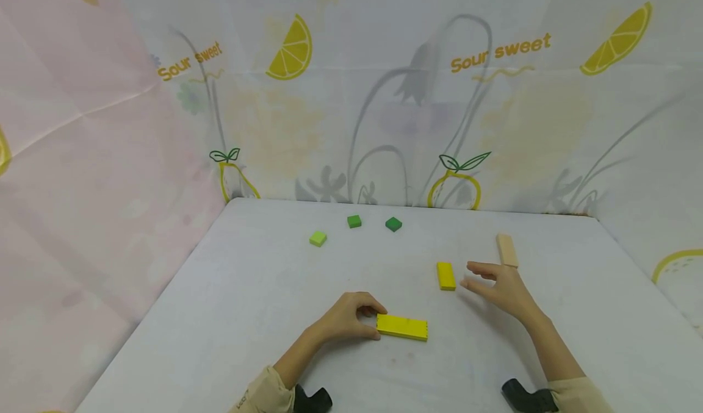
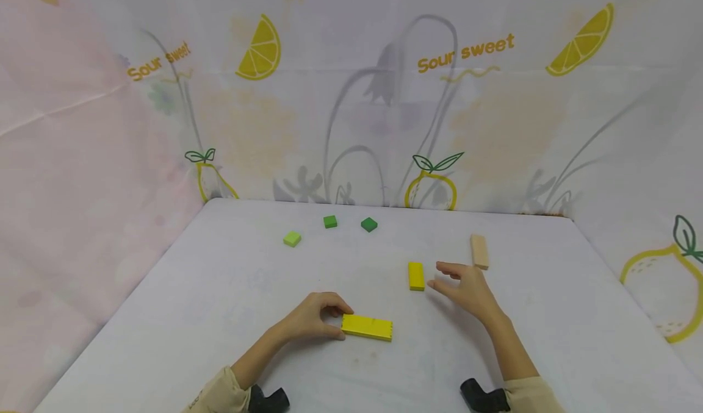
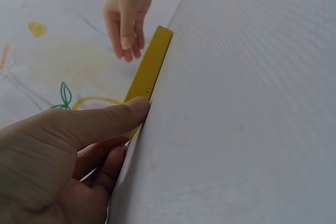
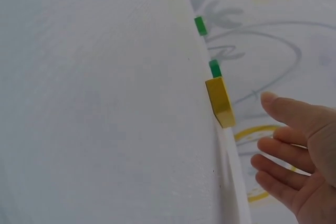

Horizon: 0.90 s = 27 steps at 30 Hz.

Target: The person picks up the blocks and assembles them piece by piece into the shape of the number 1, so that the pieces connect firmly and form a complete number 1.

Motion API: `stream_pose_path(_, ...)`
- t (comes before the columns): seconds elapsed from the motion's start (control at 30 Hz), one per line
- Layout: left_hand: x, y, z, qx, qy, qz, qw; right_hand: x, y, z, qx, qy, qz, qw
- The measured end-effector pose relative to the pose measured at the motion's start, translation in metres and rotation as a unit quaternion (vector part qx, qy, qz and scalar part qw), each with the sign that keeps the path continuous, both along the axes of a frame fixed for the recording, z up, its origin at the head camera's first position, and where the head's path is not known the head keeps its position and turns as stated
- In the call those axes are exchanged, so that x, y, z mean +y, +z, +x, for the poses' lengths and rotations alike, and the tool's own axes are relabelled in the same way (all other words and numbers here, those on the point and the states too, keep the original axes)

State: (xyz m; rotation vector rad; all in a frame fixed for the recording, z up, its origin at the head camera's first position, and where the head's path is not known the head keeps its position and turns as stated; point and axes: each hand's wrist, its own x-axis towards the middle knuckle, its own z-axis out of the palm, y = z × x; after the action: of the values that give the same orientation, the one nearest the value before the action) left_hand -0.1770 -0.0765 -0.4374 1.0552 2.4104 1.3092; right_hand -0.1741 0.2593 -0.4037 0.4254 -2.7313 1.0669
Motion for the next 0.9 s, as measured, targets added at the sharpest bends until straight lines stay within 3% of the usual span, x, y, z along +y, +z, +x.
stream_pose_path(0.53,-0.001,0.0,0.002,-0.016,-0.003,0.014,0.9998,-0.002,-0.002,-0.007,-0.039,0.029,0.023,0.9986)
stream_pose_path(0.9,-0.001,-0.001,0.0,-0.016,-0.003,0.019,0.9997,-0.003,-0.002,-0.028,-0.035,0.081,0.051,0.9948)
